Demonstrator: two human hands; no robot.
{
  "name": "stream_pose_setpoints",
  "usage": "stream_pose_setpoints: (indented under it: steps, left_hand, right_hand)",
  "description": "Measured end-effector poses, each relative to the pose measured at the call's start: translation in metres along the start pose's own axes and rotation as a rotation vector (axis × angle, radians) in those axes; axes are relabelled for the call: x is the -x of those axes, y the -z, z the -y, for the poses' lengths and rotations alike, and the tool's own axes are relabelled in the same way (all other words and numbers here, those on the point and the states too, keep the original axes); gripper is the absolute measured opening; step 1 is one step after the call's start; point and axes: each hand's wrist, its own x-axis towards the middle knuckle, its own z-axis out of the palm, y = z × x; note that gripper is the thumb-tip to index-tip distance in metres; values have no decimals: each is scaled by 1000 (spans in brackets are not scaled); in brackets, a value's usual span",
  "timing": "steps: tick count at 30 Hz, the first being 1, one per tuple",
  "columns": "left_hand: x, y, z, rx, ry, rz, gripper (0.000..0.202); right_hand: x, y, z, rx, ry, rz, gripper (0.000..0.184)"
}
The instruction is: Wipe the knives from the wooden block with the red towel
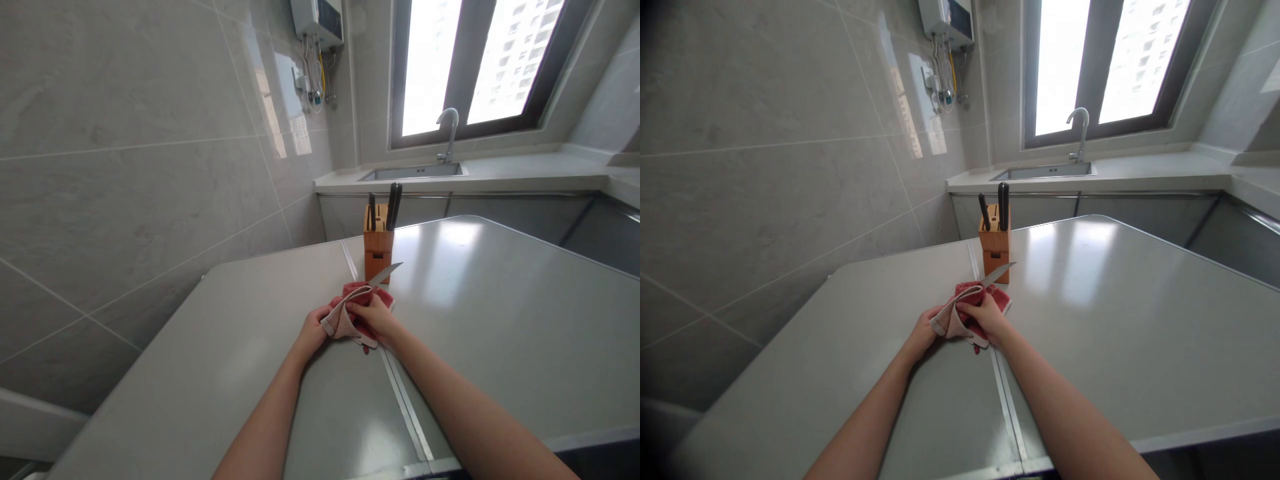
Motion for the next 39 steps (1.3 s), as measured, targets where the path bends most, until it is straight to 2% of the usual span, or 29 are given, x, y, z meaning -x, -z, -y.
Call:
stream_pose_setpoints:
  steps: [9,15,18,26,33,39]
  left_hand:
    - [0,0,1,176,97,-62,28]
    - [0,2,0,286,100,-132,42]
    - [0,2,0,277,101,-135,44]
    - [0,2,0,129,28,-47,29]
    - [0,3,3,12,-17,-31,26]
    - [0,1,1,49,4,-17,33]
  right_hand:
    - [1,-2,5,29,2,14,29]
    - [2,-4,7,58,9,-16,31]
    - [2,-4,7,61,4,-24,29]
    - [2,-3,5,83,3,20,28]
    - [3,-5,9,74,11,13,38]
    - [4,-6,9,42,21,37,32]
